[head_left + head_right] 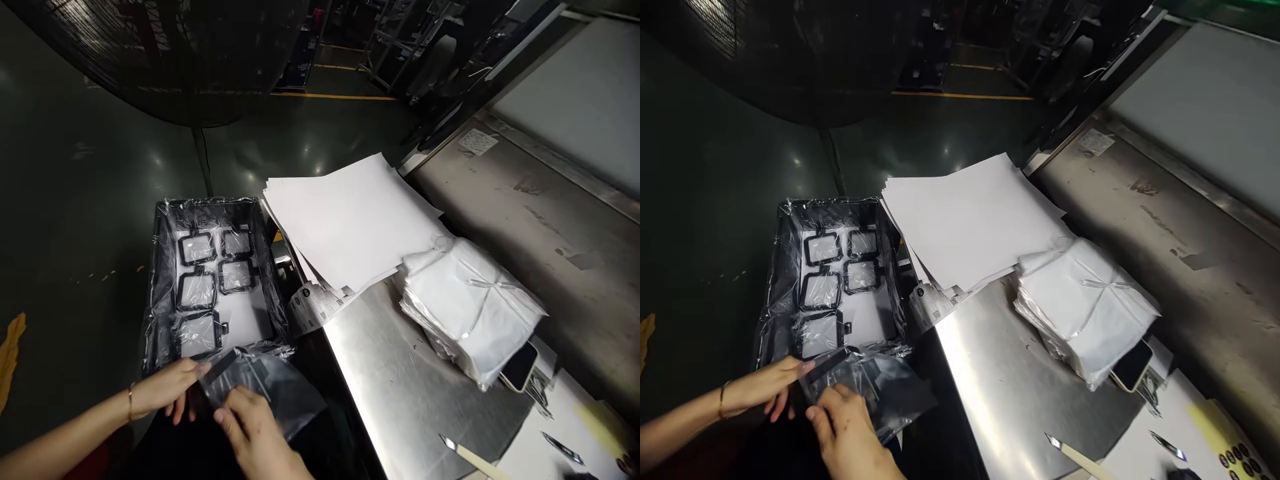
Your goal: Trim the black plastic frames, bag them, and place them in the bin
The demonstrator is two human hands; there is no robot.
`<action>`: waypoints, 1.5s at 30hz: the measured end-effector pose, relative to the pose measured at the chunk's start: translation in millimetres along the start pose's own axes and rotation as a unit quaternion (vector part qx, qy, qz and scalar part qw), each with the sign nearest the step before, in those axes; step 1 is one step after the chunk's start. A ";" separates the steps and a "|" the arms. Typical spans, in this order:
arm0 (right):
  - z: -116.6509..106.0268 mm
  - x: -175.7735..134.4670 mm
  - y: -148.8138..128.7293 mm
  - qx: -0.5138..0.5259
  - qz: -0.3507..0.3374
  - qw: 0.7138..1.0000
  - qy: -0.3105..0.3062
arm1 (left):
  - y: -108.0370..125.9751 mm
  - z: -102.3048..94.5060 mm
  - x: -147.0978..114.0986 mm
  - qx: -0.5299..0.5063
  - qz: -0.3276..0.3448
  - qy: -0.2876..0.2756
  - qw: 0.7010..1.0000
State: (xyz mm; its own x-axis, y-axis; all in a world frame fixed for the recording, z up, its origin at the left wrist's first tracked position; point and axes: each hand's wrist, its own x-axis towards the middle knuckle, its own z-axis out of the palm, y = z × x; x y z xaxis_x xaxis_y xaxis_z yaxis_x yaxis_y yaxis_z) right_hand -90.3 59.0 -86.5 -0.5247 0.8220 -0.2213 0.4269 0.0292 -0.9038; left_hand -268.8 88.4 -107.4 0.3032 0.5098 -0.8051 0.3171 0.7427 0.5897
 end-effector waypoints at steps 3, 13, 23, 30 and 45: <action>-13.7 5.2 -3.8 -0.037 0.015 0.999 0.001 | 1.0 -8.9 -7.4 0.008 -0.026 -0.014 1.000; -65.7 35.5 -62.0 -0.039 -0.070 0.992 0.098 | 28.4 -22.4 -41.3 -0.137 -0.019 -0.125 0.982; 35.8 6.6 23.3 0.219 -0.061 0.973 0.045 | -15.2 -1.3 53.6 -0.601 -0.122 0.031 0.790; -9.9 19.3 101.4 0.327 0.204 0.901 0.200 | -26.6 26.7 55.5 -0.677 -0.046 0.035 0.734; -34.9 156.9 195.4 0.339 0.318 0.871 0.157 | -100.9 -35.4 170.8 -0.077 0.005 0.172 0.982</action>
State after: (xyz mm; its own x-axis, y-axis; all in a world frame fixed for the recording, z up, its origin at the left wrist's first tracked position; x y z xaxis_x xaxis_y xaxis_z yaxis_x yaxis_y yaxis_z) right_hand -63.5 213.4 -285.0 -0.0680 0.6670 -0.7420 -0.0322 -0.7448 -0.6665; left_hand -280.8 115.9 -306.6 -0.0251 0.6141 -0.7888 0.1687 0.7803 0.6022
